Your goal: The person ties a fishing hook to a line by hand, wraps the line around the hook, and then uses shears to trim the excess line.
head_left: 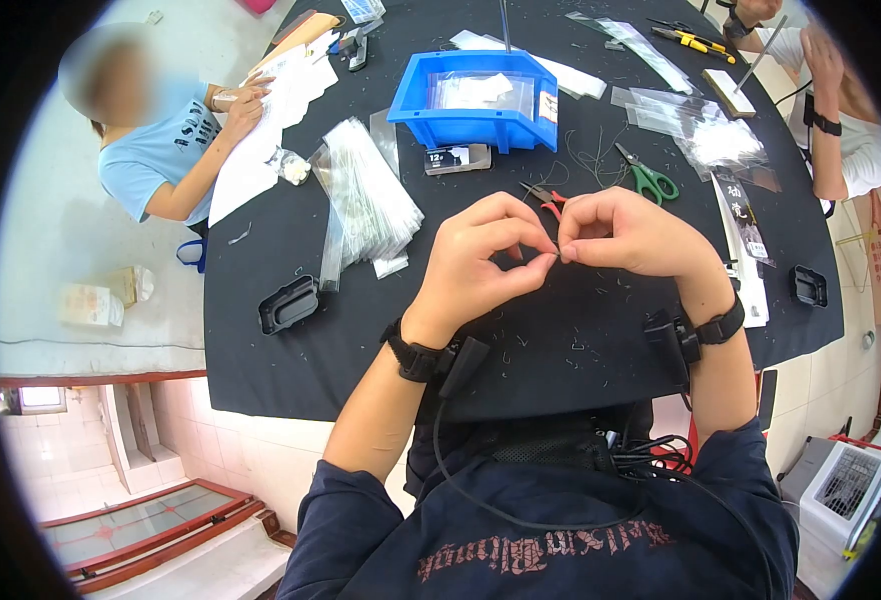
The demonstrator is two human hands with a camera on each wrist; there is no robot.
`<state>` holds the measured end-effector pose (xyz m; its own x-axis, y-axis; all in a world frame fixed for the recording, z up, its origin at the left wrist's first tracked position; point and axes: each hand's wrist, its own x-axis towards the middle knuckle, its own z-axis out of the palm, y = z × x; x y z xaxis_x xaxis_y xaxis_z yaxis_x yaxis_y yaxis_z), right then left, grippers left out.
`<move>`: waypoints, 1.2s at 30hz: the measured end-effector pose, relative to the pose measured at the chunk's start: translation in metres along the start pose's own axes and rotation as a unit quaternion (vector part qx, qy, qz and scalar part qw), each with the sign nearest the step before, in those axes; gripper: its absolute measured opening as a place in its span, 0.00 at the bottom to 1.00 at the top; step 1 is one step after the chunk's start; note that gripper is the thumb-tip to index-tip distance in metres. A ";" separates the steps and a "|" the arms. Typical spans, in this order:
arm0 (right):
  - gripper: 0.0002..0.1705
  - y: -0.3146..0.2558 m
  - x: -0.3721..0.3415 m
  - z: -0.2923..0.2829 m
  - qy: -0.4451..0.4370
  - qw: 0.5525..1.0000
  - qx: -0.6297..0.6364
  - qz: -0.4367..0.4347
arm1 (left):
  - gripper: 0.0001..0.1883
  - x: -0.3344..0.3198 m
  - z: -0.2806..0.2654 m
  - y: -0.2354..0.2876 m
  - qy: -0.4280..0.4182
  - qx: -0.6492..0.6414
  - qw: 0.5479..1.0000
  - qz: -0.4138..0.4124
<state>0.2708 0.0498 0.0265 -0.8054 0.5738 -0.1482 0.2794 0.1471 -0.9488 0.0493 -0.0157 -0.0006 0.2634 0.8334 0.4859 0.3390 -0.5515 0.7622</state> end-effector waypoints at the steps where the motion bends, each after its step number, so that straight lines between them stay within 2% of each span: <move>1: 0.04 0.000 0.000 0.000 -0.006 1.000 0.002 0.001 | 0.07 0.000 0.000 0.000 0.000 0.000 1.000 0.000; 6: 0.03 -0.003 -0.001 0.001 -0.021 1.000 0.013 0.017 | 0.07 0.000 0.000 0.000 -0.008 0.009 1.000 0.009; 8: 0.08 0.000 -0.001 0.002 -0.019 0.999 0.035 -0.007 | 0.07 0.000 0.000 0.000 -0.008 0.010 1.000 0.011; 15: 0.06 0.005 0.000 0.000 -0.028 0.998 0.049 -0.030 | 0.07 0.000 0.001 0.001 -0.011 0.002 1.000 0.001; 30: 0.05 0.002 -0.001 -0.001 -0.042 0.998 -0.022 -0.034 | 0.07 -0.001 0.002 -0.003 -0.046 -0.008 0.999 0.007; 34: 0.05 0.006 0.000 0.001 -0.020 0.997 -0.017 -0.072 | 0.07 0.000 0.001 -0.001 -0.045 -0.007 0.999 0.013; 36: 0.04 0.005 0.001 0.002 -0.012 0.996 -0.021 -0.082 | 0.06 0.000 0.000 0.002 -0.051 -0.013 0.999 -0.011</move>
<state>0.2705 0.0496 0.0211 -0.8543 0.5197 0.0009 0.1639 0.2711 -0.9485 0.0500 -0.0164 0.0005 0.3483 0.8359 0.4241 0.3219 -0.5316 0.7835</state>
